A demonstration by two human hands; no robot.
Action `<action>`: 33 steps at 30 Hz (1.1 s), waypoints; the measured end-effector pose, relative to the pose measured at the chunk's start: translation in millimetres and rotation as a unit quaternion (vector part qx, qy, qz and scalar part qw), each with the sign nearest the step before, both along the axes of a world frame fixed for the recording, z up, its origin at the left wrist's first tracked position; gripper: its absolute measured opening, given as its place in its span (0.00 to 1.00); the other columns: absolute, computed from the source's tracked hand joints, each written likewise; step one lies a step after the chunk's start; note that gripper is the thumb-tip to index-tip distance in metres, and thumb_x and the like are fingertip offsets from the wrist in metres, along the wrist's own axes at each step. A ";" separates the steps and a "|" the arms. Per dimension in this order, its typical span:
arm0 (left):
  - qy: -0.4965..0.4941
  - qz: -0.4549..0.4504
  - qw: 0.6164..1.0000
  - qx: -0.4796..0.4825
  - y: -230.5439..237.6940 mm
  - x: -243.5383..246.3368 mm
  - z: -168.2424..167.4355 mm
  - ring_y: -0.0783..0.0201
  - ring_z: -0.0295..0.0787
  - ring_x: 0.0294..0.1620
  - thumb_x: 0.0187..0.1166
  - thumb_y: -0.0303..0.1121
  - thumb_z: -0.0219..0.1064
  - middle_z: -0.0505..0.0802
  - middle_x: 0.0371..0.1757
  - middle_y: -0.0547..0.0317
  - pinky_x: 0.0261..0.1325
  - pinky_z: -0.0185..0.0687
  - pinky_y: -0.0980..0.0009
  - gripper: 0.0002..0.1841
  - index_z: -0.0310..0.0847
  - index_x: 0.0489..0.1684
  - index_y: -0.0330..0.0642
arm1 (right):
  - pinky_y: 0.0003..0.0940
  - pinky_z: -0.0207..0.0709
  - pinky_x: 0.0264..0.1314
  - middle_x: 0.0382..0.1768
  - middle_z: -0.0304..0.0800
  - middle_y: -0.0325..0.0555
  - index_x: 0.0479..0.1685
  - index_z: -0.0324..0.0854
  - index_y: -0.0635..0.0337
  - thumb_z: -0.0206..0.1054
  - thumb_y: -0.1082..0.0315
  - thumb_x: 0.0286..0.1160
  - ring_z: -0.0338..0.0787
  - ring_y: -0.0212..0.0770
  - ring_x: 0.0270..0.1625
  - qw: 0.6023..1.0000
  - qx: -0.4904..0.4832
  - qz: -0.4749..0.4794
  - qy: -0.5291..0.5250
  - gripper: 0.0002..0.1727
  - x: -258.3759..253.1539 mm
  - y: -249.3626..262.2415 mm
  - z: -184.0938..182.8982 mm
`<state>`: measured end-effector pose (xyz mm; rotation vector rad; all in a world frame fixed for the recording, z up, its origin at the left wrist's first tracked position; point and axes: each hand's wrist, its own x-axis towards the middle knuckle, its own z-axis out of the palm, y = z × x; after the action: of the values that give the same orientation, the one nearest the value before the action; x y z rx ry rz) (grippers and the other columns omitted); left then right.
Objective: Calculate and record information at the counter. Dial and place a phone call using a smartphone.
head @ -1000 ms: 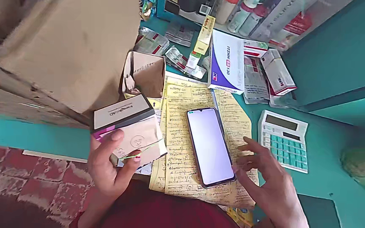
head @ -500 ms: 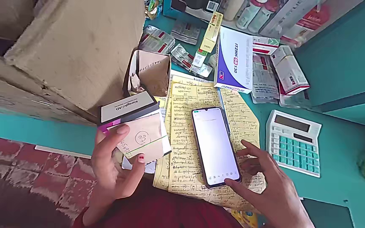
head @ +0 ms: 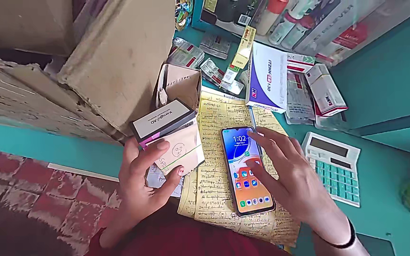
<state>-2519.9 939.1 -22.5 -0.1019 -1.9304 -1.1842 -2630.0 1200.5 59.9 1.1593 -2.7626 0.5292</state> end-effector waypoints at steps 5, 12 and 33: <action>0.012 0.001 1.000 -0.006 -0.6 -0.5 -1.1 0.79 0.75 0.75 0.75 0.39 0.75 0.76 0.76 0.79 0.73 0.77 0.79 0.33 0.68 0.80 0.74 | 0.63 0.72 0.65 0.80 0.75 0.59 0.79 0.78 0.53 0.53 0.48 0.85 0.74 0.66 0.77 0.999 0.028 0.016 0.002 0.30 -20.0 -8.6 -3.2; 0.020 0.012 0.999 -0.022 1.3 -1.1 -2.6 0.78 0.75 0.75 0.76 0.39 0.75 0.75 0.78 0.75 0.74 0.77 0.77 0.32 0.68 0.80 0.74 | 0.64 0.68 0.72 0.83 0.70 0.61 0.77 0.81 0.44 0.52 0.45 0.85 0.68 0.68 0.84 0.997 0.050 0.052 0.021 0.29 -22.6 -23.0 -13.9; 0.010 0.012 0.999 -0.033 1.7 -0.5 -2.6 0.79 0.72 0.77 0.77 0.40 0.73 0.74 0.78 0.77 0.76 0.73 0.78 0.33 0.65 0.82 0.75 | 0.53 0.79 0.31 0.40 0.92 0.54 0.49 0.94 0.59 0.63 0.58 0.84 0.90 0.53 0.33 0.996 0.010 -0.083 0.022 0.17 -31.1 14.2 -3.2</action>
<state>-2520.4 940.8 -25.1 -0.1260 -1.9474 -1.1008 -2661.0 1214.7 56.7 0.9223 -2.7987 0.4521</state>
